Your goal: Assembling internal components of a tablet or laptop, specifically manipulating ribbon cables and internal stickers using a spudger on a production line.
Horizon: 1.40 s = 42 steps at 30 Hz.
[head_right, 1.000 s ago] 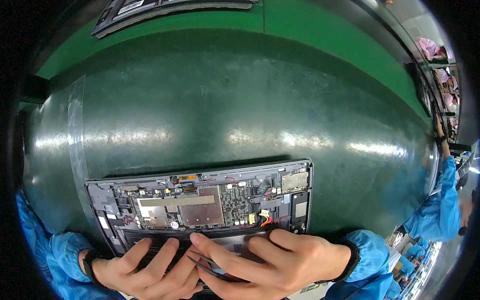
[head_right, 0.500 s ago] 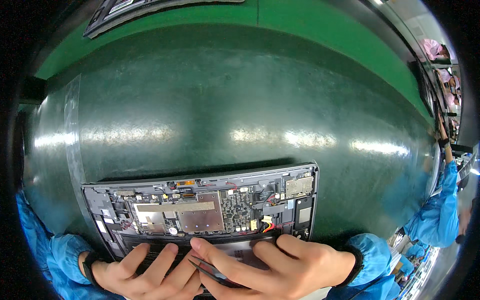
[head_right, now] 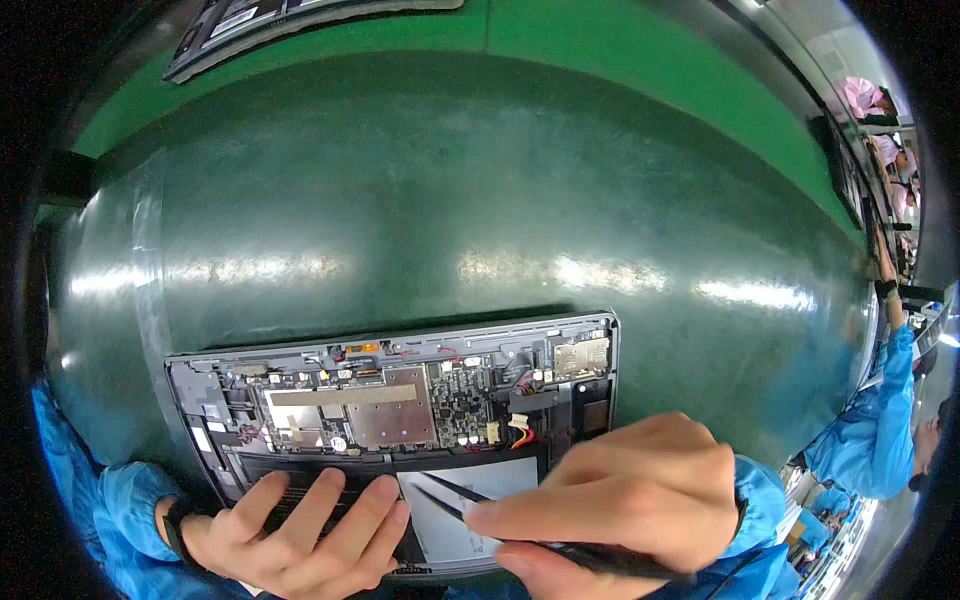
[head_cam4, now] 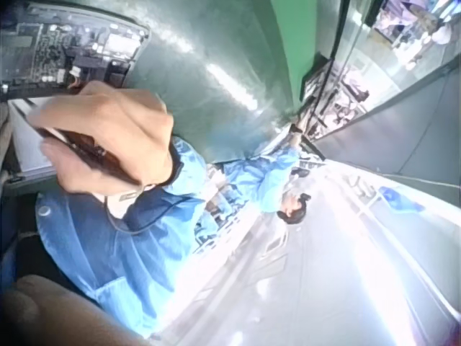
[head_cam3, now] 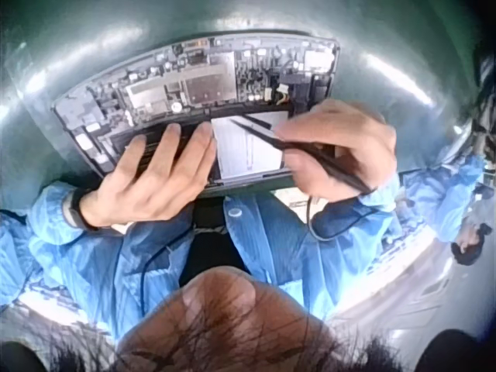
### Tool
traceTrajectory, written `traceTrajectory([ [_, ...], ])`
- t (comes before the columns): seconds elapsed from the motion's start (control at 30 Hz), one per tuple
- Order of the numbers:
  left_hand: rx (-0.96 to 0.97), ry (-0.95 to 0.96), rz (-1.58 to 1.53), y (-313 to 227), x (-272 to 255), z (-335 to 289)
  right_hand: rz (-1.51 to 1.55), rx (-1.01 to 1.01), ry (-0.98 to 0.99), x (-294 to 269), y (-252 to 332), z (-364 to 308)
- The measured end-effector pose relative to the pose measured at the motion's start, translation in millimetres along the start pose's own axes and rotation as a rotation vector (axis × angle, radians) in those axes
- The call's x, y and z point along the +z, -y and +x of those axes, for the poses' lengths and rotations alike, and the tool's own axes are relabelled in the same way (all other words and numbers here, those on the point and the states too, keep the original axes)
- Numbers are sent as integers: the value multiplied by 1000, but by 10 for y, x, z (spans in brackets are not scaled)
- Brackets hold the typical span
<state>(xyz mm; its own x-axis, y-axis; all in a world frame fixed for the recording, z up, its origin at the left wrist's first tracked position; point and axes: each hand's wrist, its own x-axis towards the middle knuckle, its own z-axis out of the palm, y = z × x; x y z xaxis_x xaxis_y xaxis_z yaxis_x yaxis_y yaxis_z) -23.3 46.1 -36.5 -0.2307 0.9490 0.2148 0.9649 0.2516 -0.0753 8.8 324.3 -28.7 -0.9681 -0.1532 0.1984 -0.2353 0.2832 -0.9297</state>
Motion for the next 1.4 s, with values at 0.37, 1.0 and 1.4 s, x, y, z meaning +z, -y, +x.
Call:
traceTrajectory([
  [0.37, 56, 52, 34, 35, -27, 40, -234, 261, 246, -221, 143, 151],
  [1.0, 37, 23, 5, 16, -7, 5, -194, 462, 234, -148, 223, 215],
  [1.4, 20, -9, 5, 22, 4, -19, -46, 552, 265, -142, 204, 194],
])
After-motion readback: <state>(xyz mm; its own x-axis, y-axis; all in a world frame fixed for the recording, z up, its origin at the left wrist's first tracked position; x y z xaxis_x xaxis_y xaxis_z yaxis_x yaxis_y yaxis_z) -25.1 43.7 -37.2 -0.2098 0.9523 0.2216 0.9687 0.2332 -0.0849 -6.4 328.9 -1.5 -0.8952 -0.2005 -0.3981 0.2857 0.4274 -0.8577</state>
